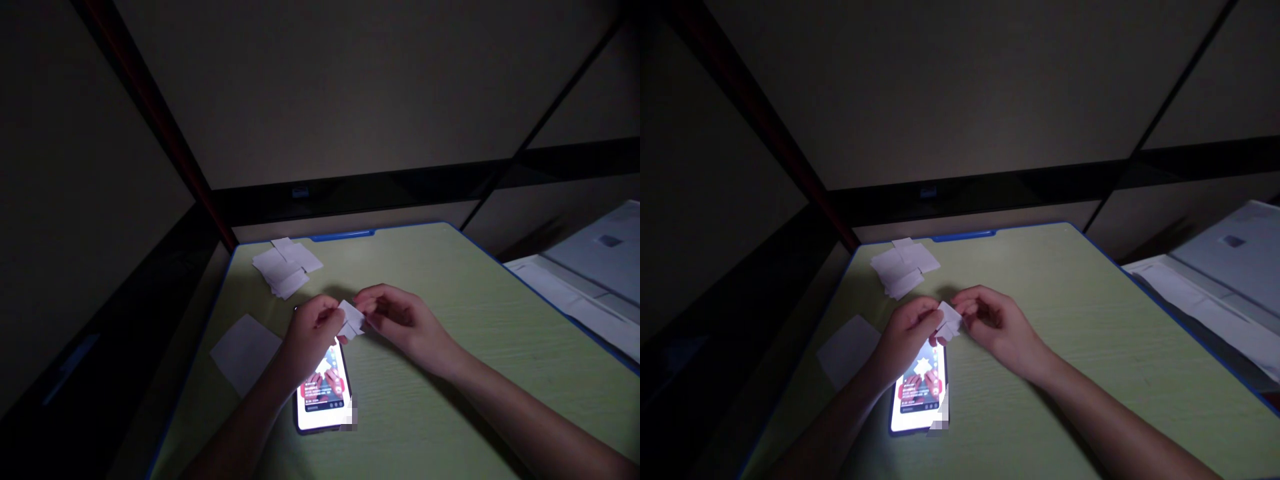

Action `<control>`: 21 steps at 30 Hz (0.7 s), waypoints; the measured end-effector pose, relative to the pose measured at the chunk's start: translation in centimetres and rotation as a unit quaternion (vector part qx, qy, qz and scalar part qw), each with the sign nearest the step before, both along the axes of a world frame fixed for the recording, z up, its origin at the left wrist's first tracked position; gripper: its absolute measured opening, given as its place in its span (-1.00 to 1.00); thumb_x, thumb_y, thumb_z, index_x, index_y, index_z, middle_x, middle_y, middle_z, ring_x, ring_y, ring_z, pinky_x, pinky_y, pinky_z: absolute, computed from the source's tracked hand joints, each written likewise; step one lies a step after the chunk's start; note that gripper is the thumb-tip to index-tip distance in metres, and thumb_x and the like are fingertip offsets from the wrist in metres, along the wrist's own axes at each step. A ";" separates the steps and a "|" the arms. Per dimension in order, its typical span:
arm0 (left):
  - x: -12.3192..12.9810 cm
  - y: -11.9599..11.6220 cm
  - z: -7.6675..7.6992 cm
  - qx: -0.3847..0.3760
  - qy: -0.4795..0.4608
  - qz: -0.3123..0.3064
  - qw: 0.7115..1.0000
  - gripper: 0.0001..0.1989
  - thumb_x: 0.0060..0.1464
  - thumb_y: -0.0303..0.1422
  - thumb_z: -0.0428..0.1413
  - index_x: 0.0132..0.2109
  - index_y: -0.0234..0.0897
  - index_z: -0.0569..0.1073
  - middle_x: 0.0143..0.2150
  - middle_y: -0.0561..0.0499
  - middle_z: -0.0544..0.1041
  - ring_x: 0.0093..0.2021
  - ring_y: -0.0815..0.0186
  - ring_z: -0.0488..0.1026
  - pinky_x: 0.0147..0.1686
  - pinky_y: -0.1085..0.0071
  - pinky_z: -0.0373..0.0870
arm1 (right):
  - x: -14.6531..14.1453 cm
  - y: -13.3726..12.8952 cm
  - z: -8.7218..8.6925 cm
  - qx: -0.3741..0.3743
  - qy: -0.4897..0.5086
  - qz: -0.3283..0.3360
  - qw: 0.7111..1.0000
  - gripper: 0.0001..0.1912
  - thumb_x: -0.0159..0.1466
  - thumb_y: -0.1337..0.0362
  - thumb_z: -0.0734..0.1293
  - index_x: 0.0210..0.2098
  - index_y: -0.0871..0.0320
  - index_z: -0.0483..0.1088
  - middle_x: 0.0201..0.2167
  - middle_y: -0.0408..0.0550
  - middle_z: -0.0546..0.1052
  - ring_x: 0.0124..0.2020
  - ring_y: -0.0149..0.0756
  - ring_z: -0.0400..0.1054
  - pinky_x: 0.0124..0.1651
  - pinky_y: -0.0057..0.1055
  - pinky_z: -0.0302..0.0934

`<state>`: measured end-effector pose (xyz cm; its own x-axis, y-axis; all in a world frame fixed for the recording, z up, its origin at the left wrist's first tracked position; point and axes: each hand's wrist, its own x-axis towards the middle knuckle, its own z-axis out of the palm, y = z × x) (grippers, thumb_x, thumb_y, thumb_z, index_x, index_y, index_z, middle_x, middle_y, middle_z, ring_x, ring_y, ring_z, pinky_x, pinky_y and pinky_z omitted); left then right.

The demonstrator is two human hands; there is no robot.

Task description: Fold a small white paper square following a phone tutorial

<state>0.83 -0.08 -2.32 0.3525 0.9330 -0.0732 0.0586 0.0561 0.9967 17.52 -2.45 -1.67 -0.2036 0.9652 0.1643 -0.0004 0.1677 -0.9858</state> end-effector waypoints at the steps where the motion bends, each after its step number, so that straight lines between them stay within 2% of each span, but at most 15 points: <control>1: 0.0 0.0 -0.1 -0.003 -0.006 -0.001 1.000 -0.89 0.01 -0.38 0.04 -0.41 -0.33 0.37 -0.56 0.11 0.40 -0.58 0.47 0.33 -0.60 0.57 0.28 | 0.0 0.0 0.1 0.006 -0.003 0.006 1.000 -0.84 0.17 0.33 0.30 -0.22 0.16 0.36 -0.34 -0.04 0.49 -0.33 -0.34 0.36 -0.26 -0.35 0.26; 6: -0.1 -0.1 -0.2 -0.016 -0.034 -0.011 0.999 -0.89 -0.01 -0.38 0.05 -0.43 -0.32 0.35 -0.59 0.13 0.36 -0.60 0.49 0.29 -0.61 0.57 0.28 | 0.1 -0.1 0.1 0.018 -0.038 0.024 0.999 -0.88 0.18 0.34 0.30 -0.26 0.17 0.38 -0.39 -0.07 0.46 -0.36 -0.34 0.34 -0.30 -0.36 0.26; 11: 0.1 -0.2 -0.2 -0.013 -0.033 -0.010 0.999 -0.89 -0.05 -0.36 0.09 -0.43 -0.32 0.35 -0.54 0.11 0.38 -0.56 0.46 0.34 -0.59 0.56 0.33 | 0.1 -0.1 0.0 0.036 -0.057 0.015 0.998 -0.85 0.18 0.34 0.32 -0.23 0.17 0.39 -0.41 -0.09 0.43 -0.38 -0.33 0.31 -0.32 -0.35 0.24; 18: 0.1 -0.3 -0.3 -0.001 -0.017 -0.012 1.000 -0.92 -0.03 -0.39 0.05 -0.44 -0.30 0.33 -0.54 0.12 0.35 -0.55 0.46 0.34 -0.61 0.56 0.34 | 0.3 -0.1 0.3 0.128 -0.139 0.004 0.982 -0.89 0.17 0.40 0.32 -0.30 0.12 0.45 -0.41 -0.09 0.41 -0.37 -0.31 0.29 -0.31 -0.33 0.22; 21: 0.2 -0.3 -0.4 0.003 -0.009 -0.013 1.000 -0.92 -0.03 -0.40 0.05 -0.44 -0.31 0.33 -0.54 0.13 0.35 -0.55 0.47 0.34 -0.61 0.57 0.33 | 0.3 -0.1 0.3 0.143 -0.160 0.000 0.977 -0.93 0.20 0.37 0.33 -0.33 0.12 0.45 -0.41 -0.09 0.41 -0.36 -0.31 0.30 -0.30 -0.34 0.21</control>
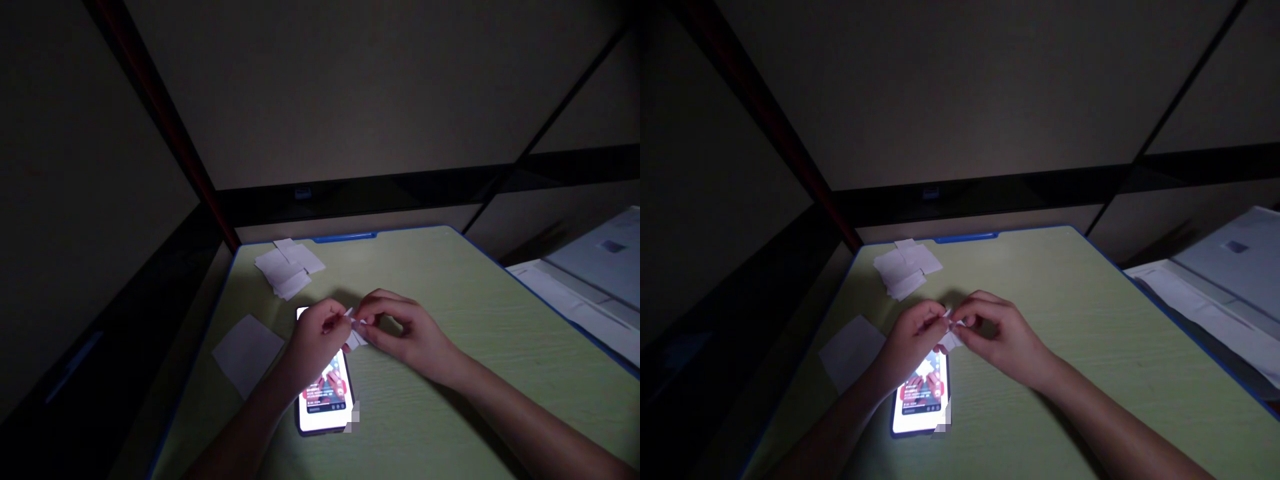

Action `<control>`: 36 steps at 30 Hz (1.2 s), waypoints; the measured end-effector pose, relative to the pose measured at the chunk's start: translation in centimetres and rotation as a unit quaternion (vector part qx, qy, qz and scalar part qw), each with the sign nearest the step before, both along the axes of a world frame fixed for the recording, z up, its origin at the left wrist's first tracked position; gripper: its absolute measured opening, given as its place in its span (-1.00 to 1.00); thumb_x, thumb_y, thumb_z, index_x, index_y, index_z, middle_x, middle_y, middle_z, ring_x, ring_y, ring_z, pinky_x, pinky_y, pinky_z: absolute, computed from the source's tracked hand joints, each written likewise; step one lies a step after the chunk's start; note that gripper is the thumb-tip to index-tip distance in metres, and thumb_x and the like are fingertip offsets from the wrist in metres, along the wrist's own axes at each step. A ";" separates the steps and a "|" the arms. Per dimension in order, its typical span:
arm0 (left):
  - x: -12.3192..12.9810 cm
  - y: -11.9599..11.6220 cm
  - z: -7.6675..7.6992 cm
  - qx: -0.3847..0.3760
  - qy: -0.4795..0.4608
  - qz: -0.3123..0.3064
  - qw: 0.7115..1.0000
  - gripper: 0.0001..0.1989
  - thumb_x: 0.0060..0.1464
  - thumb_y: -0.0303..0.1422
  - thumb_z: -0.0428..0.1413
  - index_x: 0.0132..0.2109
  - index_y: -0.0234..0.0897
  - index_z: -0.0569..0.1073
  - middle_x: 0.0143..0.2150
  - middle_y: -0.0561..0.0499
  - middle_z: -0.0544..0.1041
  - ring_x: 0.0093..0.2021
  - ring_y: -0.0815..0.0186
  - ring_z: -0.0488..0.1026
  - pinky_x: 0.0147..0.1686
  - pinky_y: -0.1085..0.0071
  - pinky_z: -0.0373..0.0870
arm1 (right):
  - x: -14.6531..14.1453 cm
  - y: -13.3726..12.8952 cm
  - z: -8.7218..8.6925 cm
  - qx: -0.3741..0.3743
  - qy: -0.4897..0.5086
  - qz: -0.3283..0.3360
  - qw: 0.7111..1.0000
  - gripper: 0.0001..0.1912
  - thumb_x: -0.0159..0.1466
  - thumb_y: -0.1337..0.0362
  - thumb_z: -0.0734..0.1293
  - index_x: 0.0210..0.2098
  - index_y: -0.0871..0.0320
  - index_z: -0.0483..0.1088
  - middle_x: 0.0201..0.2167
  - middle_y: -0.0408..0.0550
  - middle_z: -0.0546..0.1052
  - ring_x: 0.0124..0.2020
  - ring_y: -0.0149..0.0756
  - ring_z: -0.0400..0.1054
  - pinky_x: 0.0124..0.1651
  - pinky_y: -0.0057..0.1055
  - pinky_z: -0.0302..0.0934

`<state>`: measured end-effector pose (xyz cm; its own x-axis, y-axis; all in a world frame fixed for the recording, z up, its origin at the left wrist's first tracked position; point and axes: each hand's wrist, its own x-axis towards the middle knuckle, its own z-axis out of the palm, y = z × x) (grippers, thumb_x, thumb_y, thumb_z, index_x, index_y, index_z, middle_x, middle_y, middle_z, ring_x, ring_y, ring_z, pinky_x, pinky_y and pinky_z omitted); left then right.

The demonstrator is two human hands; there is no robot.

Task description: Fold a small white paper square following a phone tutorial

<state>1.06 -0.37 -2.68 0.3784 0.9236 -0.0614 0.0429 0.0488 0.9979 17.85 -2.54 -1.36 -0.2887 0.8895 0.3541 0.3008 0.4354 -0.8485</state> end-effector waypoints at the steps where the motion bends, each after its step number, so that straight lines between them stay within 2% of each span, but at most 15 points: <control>1: 0.0 0.0 0.0 -0.002 -0.002 -0.001 1.000 -0.92 -0.03 -0.40 0.05 -0.43 -0.31 0.33 -0.55 0.13 0.35 -0.56 0.47 0.34 -0.61 0.57 0.33 | 0.0 0.0 0.0 -0.002 -0.004 -0.003 1.000 -0.94 0.21 0.35 0.32 -0.33 0.12 0.45 -0.40 -0.09 0.41 -0.35 -0.31 0.30 -0.30 -0.34 0.21; 5: 0.1 -0.1 0.3 -0.011 -0.022 -0.008 1.000 -0.91 -0.01 -0.38 0.06 -0.40 -0.33 0.34 -0.54 0.12 0.38 -0.57 0.48 0.33 -0.58 0.55 0.35 | -0.2 0.0 -0.4 -0.026 0.010 -0.033 0.999 -0.94 0.22 0.30 0.32 -0.34 0.15 0.44 -0.43 -0.09 0.43 -0.37 -0.33 0.31 -0.29 -0.35 0.21; 12: 0.2 -0.1 0.4 0.024 -0.006 -0.011 1.000 -0.92 0.02 -0.41 0.04 -0.39 -0.34 0.36 -0.53 0.10 0.39 -0.56 0.47 0.36 -0.60 0.56 0.27 | -1.0 0.1 -1.2 -0.118 0.128 -0.068 0.982 -0.85 0.16 0.23 0.36 -0.34 0.18 0.37 -0.50 -0.16 0.40 -0.47 -0.41 0.28 -0.40 -0.43 0.20; 19: 0.1 -0.1 0.2 0.044 0.011 -0.017 0.999 -0.91 0.06 -0.40 0.04 -0.36 -0.34 0.38 -0.53 0.09 0.40 -0.54 0.45 0.38 -0.56 0.53 0.25 | -1.0 0.4 -1.2 -0.170 0.138 -0.084 0.972 -0.82 0.14 0.20 0.35 -0.43 0.20 0.37 -0.58 -0.19 0.36 -0.53 -0.44 0.23 -0.47 -0.46 0.14; 23: 0.1 -0.1 0.2 0.047 0.030 -0.010 0.998 -0.91 0.04 -0.40 0.05 -0.38 -0.34 0.39 -0.53 0.09 0.40 -0.52 0.44 0.35 -0.52 0.52 0.24 | -1.0 0.4 -1.2 -0.181 0.142 -0.087 0.969 -0.82 0.12 0.20 0.35 -0.47 0.20 0.37 -0.60 -0.20 0.34 -0.56 -0.45 0.19 -0.50 -0.46 0.11; 26: 0.1 -0.2 0.3 0.078 0.057 0.005 0.995 -0.91 0.02 -0.42 0.07 -0.41 -0.34 0.39 -0.52 0.09 0.40 -0.49 0.43 0.33 -0.48 0.51 0.24 | -1.1 0.3 -1.1 -0.180 0.140 -0.082 0.970 -0.82 0.10 0.22 0.35 -0.50 0.20 0.35 -0.60 -0.19 0.34 -0.56 -0.45 0.18 -0.50 -0.46 0.11; 31: 0.1 -0.3 0.5 0.116 0.068 0.048 0.990 -0.89 0.01 -0.40 0.09 -0.30 -0.35 0.46 -0.39 0.01 0.49 -0.39 0.38 0.37 -0.38 0.47 0.29 | -1.2 0.1 -1.0 -0.186 0.129 -0.081 0.971 -0.83 0.08 0.23 0.35 -0.52 0.20 0.35 -0.60 -0.20 0.33 -0.56 -0.45 0.19 -0.49 -0.45 0.12; 36: 0.0 -0.2 0.5 0.136 0.096 0.063 0.984 -0.89 0.02 -0.41 0.08 -0.36 -0.34 0.48 -0.45 0.04 0.48 -0.44 0.40 0.34 -0.42 0.49 0.27 | -1.3 -0.2 -0.9 -0.180 0.124 -0.080 0.973 -0.83 0.11 0.22 0.35 -0.49 0.20 0.36 -0.58 -0.19 0.34 -0.54 -0.44 0.19 -0.47 -0.45 0.12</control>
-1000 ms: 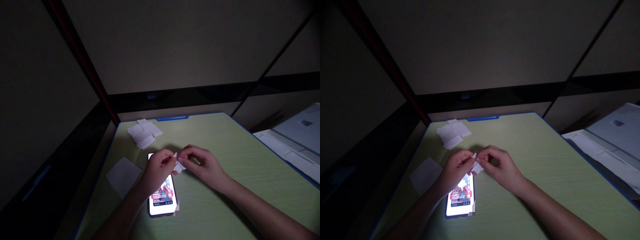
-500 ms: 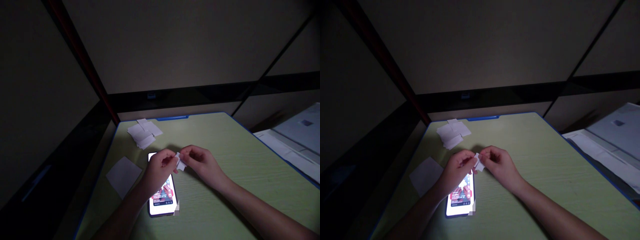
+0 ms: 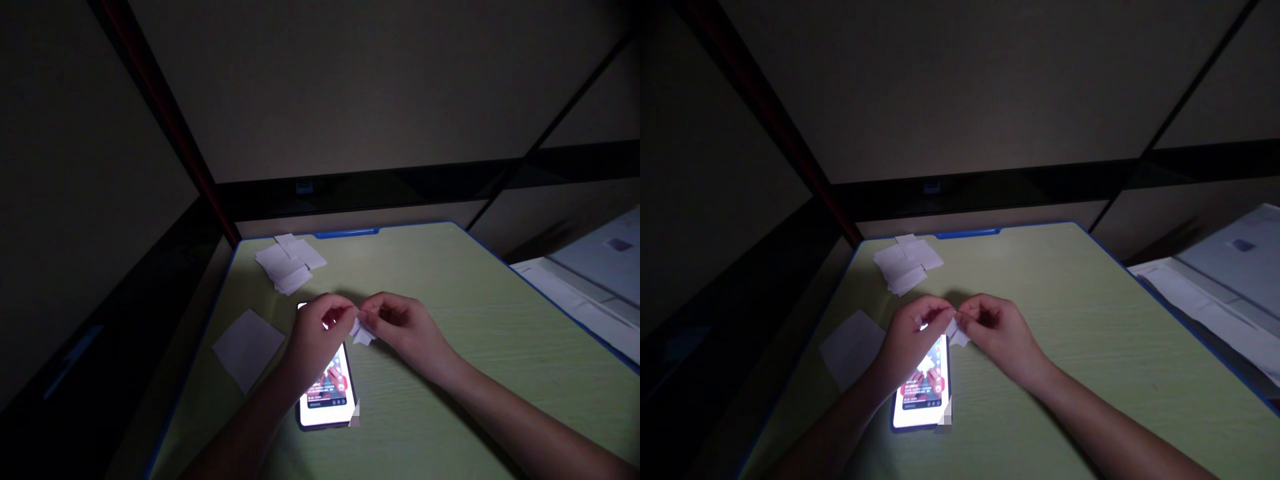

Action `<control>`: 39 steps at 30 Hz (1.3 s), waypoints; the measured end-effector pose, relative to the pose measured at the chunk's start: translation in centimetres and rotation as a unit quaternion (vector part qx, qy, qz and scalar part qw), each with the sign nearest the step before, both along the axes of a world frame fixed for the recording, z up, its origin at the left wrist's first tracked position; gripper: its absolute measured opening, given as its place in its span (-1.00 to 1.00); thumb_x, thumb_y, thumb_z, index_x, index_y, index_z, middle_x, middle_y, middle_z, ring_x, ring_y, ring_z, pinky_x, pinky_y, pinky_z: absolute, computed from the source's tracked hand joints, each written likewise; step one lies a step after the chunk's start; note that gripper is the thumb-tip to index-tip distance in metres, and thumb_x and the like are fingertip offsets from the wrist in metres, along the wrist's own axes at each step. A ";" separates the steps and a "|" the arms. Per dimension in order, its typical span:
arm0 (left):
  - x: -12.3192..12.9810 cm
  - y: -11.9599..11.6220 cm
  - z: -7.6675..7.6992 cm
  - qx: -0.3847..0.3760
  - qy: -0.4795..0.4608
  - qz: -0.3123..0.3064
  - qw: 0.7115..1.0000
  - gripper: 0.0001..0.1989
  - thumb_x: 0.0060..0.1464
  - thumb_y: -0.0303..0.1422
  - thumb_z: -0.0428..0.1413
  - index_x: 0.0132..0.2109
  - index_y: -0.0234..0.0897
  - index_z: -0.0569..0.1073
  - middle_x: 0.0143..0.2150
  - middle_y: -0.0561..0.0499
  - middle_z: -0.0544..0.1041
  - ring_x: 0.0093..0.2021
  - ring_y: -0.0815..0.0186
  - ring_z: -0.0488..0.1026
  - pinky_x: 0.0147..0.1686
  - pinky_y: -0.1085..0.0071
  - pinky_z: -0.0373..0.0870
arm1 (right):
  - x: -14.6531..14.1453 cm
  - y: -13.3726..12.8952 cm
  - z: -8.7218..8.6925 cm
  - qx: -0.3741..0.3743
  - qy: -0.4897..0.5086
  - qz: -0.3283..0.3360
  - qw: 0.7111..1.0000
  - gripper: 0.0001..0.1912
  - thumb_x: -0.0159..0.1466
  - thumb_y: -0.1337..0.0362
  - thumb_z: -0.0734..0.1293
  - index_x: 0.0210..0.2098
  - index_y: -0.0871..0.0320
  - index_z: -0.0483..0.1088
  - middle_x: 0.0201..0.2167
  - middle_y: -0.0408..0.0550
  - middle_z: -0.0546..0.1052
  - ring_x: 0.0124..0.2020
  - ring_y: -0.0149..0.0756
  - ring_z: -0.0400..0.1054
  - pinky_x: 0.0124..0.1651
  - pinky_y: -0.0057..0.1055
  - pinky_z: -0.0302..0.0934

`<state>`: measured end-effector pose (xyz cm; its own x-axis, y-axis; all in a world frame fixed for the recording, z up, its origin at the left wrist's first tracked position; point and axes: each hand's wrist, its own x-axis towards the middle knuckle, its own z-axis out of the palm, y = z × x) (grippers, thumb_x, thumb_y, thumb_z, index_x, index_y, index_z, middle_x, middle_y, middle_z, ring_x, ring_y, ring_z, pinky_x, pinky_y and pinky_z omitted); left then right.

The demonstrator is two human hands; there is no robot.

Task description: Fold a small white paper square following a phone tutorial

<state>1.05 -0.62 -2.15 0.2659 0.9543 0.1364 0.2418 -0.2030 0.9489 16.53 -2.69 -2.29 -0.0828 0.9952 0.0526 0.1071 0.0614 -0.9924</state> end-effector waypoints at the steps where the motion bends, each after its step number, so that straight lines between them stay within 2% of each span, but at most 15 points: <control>1: 0.0 0.0 0.0 0.000 0.001 0.001 1.000 -0.90 0.02 -0.41 0.07 -0.36 -0.34 0.47 -0.46 0.04 0.48 -0.44 0.40 0.34 -0.43 0.49 0.26 | 0.0 0.0 0.0 0.000 0.002 0.002 1.000 -0.83 0.12 0.21 0.35 -0.48 0.20 0.36 -0.58 -0.19 0.34 -0.54 -0.44 0.20 -0.47 -0.45 0.12; 8: 0.3 0.0 0.2 -0.010 -0.012 0.012 1.000 -0.91 -0.02 -0.44 0.06 -0.40 -0.35 0.45 -0.49 0.06 0.44 -0.47 0.42 0.31 -0.45 0.50 0.24 | -0.1 0.1 0.1 -0.006 -0.009 0.046 0.999 -0.77 0.17 0.17 0.32 -0.49 0.21 0.38 -0.56 -0.17 0.36 -0.52 -0.44 0.18 -0.45 -0.45 0.09; 21: 0.5 -0.3 0.5 -0.048 -0.041 -0.009 0.998 -0.91 -0.05 -0.44 0.04 -0.46 -0.34 0.41 -0.56 0.12 0.34 -0.52 0.45 0.24 -0.52 0.53 0.17 | 0.0 -0.5 0.0 -0.003 -0.008 0.058 0.998 -0.72 0.21 0.15 0.30 -0.53 0.19 0.29 -0.62 -0.25 0.23 -0.56 -0.47 0.06 -0.52 -0.48 -0.04; 32: 0.4 -0.2 0.7 -0.039 -0.025 0.005 0.999 -0.89 -0.03 -0.41 0.05 -0.47 -0.34 0.41 -0.55 0.10 0.36 -0.51 0.43 0.26 -0.50 0.52 0.19 | 0.1 -0.2 0.2 -0.008 -0.011 0.078 0.997 -0.78 0.22 0.18 0.29 -0.49 0.18 0.34 -0.57 -0.19 0.33 -0.53 -0.43 0.16 -0.47 -0.45 0.06; 39: 0.3 -0.2 0.5 -0.070 -0.050 -0.028 0.996 -0.79 0.05 -0.30 0.02 -0.30 -0.35 0.47 -0.47 0.04 0.44 -0.47 0.39 0.35 -0.51 0.50 0.28 | 0.3 -0.1 -0.1 0.005 -0.012 0.052 0.999 -0.76 0.20 0.17 0.28 -0.52 0.16 0.25 -0.61 -0.23 0.25 -0.57 -0.45 0.08 -0.53 -0.48 -0.01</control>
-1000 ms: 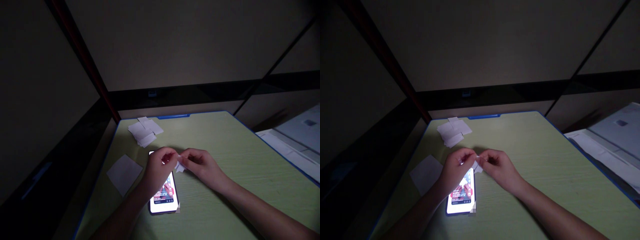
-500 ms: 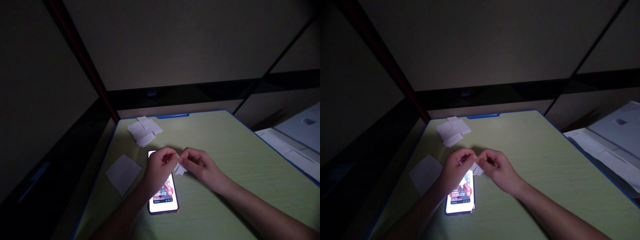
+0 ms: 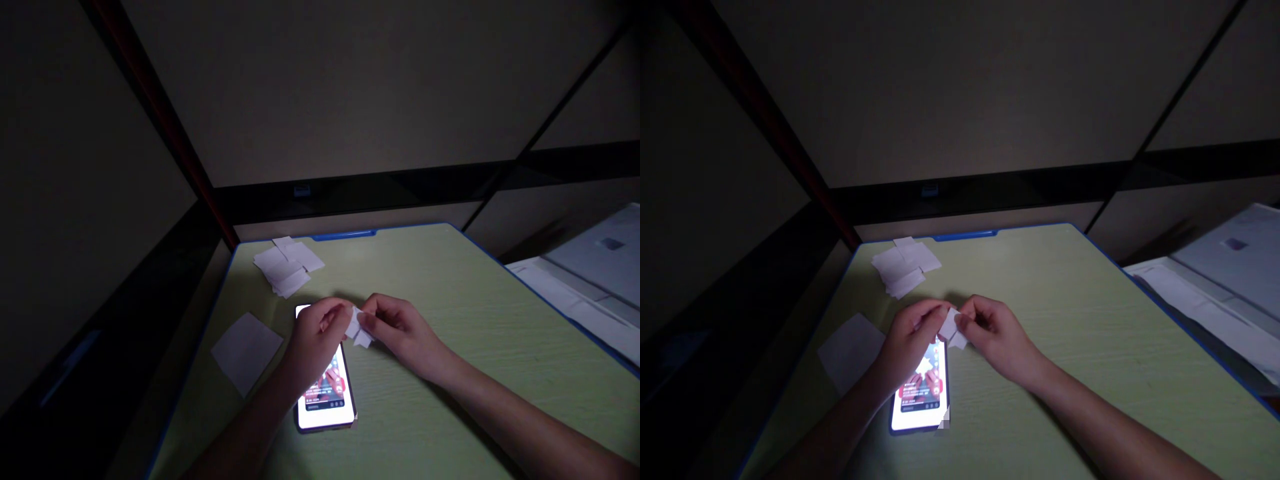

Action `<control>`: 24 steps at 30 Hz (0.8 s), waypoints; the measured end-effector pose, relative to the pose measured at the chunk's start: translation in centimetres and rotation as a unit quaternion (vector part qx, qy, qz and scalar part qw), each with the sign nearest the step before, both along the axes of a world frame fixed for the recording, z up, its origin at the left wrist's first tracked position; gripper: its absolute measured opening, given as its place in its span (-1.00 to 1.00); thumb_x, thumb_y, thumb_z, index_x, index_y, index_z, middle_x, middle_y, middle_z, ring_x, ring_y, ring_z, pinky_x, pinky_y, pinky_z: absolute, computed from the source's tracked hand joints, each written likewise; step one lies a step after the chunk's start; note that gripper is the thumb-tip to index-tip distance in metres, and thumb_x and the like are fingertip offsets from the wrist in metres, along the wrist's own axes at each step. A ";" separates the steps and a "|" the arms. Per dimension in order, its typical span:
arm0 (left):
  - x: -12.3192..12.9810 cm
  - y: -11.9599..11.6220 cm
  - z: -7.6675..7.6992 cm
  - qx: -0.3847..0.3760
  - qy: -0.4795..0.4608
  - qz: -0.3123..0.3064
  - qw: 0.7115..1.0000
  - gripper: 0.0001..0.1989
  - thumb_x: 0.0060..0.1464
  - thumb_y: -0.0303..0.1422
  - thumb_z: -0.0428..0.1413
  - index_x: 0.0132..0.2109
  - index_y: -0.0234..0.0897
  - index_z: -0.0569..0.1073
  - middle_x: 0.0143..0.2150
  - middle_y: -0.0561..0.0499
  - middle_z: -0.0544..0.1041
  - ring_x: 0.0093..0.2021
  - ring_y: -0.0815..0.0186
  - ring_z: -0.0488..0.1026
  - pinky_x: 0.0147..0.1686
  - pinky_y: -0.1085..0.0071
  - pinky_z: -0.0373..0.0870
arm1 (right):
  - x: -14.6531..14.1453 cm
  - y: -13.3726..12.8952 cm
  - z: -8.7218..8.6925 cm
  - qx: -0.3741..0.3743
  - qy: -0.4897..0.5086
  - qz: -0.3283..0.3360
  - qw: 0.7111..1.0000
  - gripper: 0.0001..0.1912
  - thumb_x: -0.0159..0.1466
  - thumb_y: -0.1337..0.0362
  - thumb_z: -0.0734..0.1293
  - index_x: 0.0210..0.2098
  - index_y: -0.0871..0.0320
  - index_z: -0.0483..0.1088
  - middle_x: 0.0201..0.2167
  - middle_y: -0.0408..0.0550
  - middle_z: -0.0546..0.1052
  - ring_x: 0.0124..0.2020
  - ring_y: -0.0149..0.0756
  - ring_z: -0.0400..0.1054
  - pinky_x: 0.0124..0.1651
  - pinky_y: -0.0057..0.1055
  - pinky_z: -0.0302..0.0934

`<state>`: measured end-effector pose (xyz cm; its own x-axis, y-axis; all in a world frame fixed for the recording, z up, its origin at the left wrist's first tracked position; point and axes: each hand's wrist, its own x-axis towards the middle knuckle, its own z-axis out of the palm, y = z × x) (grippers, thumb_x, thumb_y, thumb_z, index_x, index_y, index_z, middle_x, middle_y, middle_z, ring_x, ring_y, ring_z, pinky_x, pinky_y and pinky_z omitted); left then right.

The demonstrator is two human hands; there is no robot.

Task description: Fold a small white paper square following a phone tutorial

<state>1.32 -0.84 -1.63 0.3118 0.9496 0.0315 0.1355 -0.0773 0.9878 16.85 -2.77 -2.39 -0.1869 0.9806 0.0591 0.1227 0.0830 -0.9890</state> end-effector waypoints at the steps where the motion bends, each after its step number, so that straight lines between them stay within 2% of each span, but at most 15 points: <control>1: 0.0 0.0 -0.1 0.007 0.001 0.006 1.000 -0.80 0.04 -0.31 0.04 -0.28 -0.35 0.46 -0.45 0.02 0.45 -0.46 0.38 0.36 -0.49 0.49 0.29 | 0.0 0.0 0.0 -0.001 0.000 0.001 1.000 -0.75 0.20 0.16 0.28 -0.52 0.16 0.25 -0.62 -0.24 0.24 -0.57 -0.45 0.08 -0.53 -0.48 -0.02; 6: 0.0 -0.1 -0.6 0.029 0.006 0.006 1.000 -0.90 0.02 -0.38 0.05 -0.36 -0.34 0.42 -0.50 0.06 0.41 -0.49 0.40 0.33 -0.48 0.49 0.28 | -0.1 0.0 0.2 -0.002 0.000 -0.020 1.000 -0.71 0.20 0.11 0.28 -0.53 0.17 0.27 -0.63 -0.24 0.24 -0.58 -0.46 0.09 -0.54 -0.49 -0.01; 11: 0.1 0.0 -0.5 -0.001 -0.002 -0.012 1.000 -0.91 0.02 -0.38 0.06 -0.38 -0.32 0.39 -0.50 0.07 0.41 -0.48 0.40 0.37 -0.48 0.50 0.28 | -0.2 -0.1 0.3 0.004 -0.022 -0.034 0.999 -0.71 0.21 0.12 0.28 -0.53 0.18 0.32 -0.63 -0.21 0.28 -0.58 -0.44 0.13 -0.54 -0.48 0.03; 14: 0.1 0.1 -0.5 -0.018 -0.013 -0.015 1.000 -0.92 0.01 -0.40 0.04 -0.40 -0.31 0.37 -0.52 0.08 0.41 -0.51 0.40 0.38 -0.50 0.50 0.29 | 0.0 -0.1 0.6 0.052 -0.050 -0.044 0.996 -0.82 0.21 0.19 0.28 -0.41 0.18 0.37 -0.53 -0.13 0.39 -0.49 -0.38 0.24 -0.43 -0.43 0.17; 17: 0.0 0.2 -0.6 0.019 0.023 -0.002 1.000 -0.92 -0.01 -0.44 0.04 -0.44 -0.31 0.37 -0.51 0.07 0.43 -0.46 0.38 0.39 -0.45 0.49 0.29 | 0.2 0.0 0.6 0.094 -0.060 -0.064 0.992 -0.85 0.16 0.28 0.32 -0.27 0.17 0.38 -0.44 -0.09 0.44 -0.42 -0.35 0.31 -0.35 -0.39 0.25; 20: 0.0 0.2 -0.5 0.056 0.066 0.013 0.996 -0.92 -0.03 -0.45 0.05 -0.44 -0.32 0.41 -0.49 0.06 0.44 -0.43 0.37 0.36 -0.43 0.49 0.25 | 0.1 0.0 0.3 0.085 -0.057 -0.059 0.993 -0.89 0.15 0.30 0.32 -0.31 0.17 0.39 -0.49 -0.13 0.41 -0.45 -0.37 0.29 -0.38 -0.41 0.24; 24: 0.0 0.1 -0.2 0.021 0.042 -0.009 0.999 -0.93 -0.02 -0.42 0.06 -0.38 -0.33 0.43 -0.47 0.06 0.43 -0.44 0.38 0.34 -0.43 0.49 0.24 | -0.2 0.2 -0.2 0.045 0.014 -0.064 0.997 -0.86 0.14 0.24 0.35 -0.34 0.17 0.38 -0.51 -0.15 0.40 -0.49 -0.40 0.28 -0.43 -0.43 0.22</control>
<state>1.30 -0.72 -1.79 0.3330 0.9419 0.0437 0.2161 -0.1214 0.9688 16.69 -2.53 -2.55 -0.0583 0.9867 0.1517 0.1104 0.1574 -0.9813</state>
